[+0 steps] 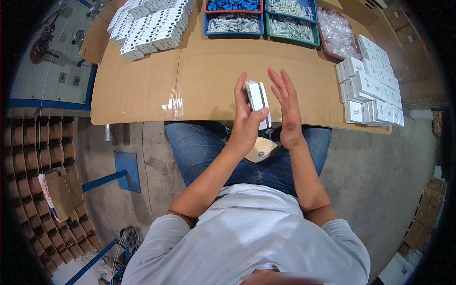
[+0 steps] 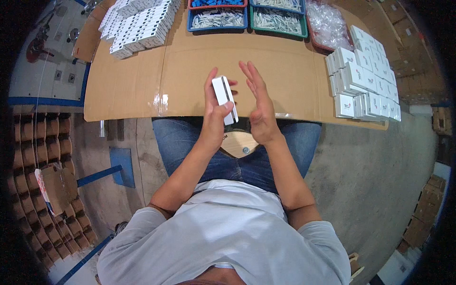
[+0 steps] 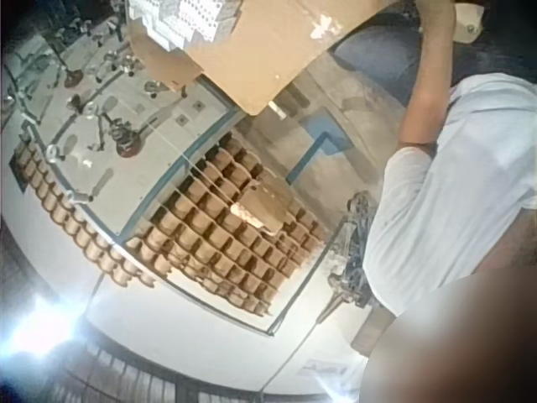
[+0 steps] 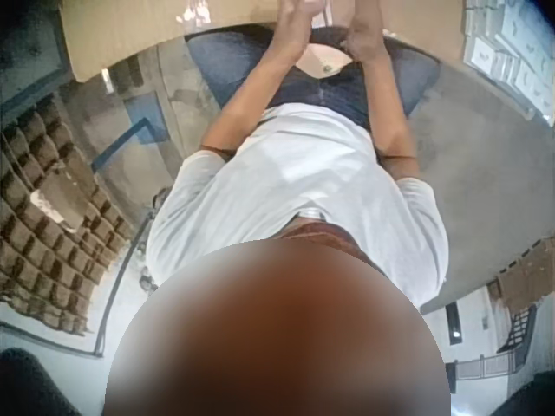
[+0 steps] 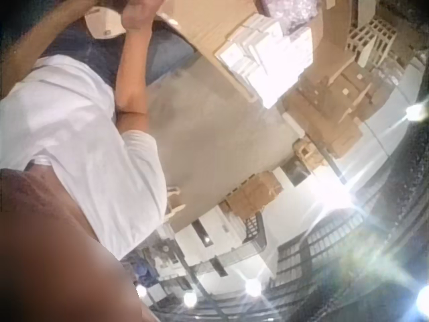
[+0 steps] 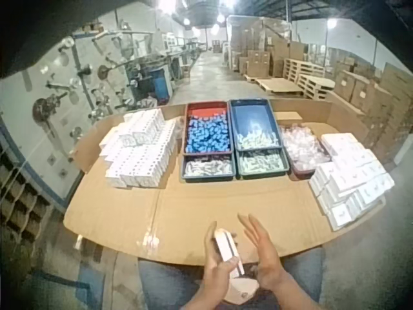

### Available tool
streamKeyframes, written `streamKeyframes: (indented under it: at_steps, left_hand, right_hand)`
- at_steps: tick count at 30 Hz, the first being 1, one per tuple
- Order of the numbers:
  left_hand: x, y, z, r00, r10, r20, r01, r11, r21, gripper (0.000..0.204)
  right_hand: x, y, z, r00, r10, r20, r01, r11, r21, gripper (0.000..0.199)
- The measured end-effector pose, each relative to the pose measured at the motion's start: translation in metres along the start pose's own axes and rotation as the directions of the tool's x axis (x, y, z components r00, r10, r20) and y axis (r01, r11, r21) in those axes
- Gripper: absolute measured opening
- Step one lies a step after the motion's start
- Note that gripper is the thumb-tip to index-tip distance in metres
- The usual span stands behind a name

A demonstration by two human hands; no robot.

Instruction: The person is assembling and packaging small electronic components into white boxes at a workbench.

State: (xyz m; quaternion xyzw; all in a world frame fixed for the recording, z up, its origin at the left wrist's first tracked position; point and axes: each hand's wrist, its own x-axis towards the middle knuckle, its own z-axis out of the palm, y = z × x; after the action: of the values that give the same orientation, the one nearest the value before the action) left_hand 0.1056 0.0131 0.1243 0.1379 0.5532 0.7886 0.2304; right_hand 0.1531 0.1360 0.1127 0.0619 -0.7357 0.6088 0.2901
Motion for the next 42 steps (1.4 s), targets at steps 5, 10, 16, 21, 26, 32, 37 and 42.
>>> streamKeyframes:
  at_steps: [5, 10, 16, 21, 26, 32, 37, 42]
  left_hand:
    - [0.004, -0.001, -0.02, 0.947, 0.256, 0.193, -0.285, 0.948, 0.141, 0.113]
    - [0.002, -0.001, -0.025, 0.874, 0.357, 0.328, -0.484, 0.686, 0.543, 0.113]
    - [0.002, -0.012, -0.029, 0.84, 0.487, 0.239, -0.541, 0.72, 0.435, 0.124]
    - [0.0, -0.023, -0.032, 0.846, 0.522, 0.112, -0.48, 0.651, 0.588, 0.132]
    - [-0.001, -0.03, -0.035, 0.811, 0.585, 0.023, -0.506, 0.681, 0.53, 0.115]
    - [-0.002, -0.025, -0.036, 0.775, 0.632, -0.001, -0.523, 0.642, 0.561, 0.1]
    - [-0.003, -0.022, -0.036, 0.74, 0.672, -0.011, -0.561, 0.626, 0.542, 0.092]
    - [-0.003, -0.025, -0.035, 0.725, 0.688, -0.016, -0.586, 0.63, 0.509, 0.088]
  right_hand:
    - [-0.006, -0.008, -0.013, 0.83, 0.533, 0.163, -0.557, 0.784, 0.274, 0.095]
    - [0.004, -0.041, -0.005, 0.737, 0.624, 0.26, -0.667, 0.611, 0.425, 0.07]
    - [-0.002, -0.033, 0.025, 0.737, 0.654, 0.169, -0.644, 0.605, 0.469, 0.061]
    - [-0.009, -0.026, 0.052, 0.749, 0.653, 0.111, -0.618, 0.627, 0.474, 0.063]
    - [-0.009, -0.026, 0.059, 0.762, 0.641, 0.087, -0.618, 0.682, 0.39, 0.062]
    - [-0.014, -0.026, 0.065, 0.829, 0.555, 0.068, -0.55, 0.786, 0.283, 0.054]
    - [-0.014, -0.035, 0.062, 0.833, 0.545, 0.099, -0.551, 0.798, 0.244, 0.05]
    - [-0.016, -0.034, 0.061, 0.849, 0.526, 0.052, -0.526, 0.832, 0.177, 0.046]
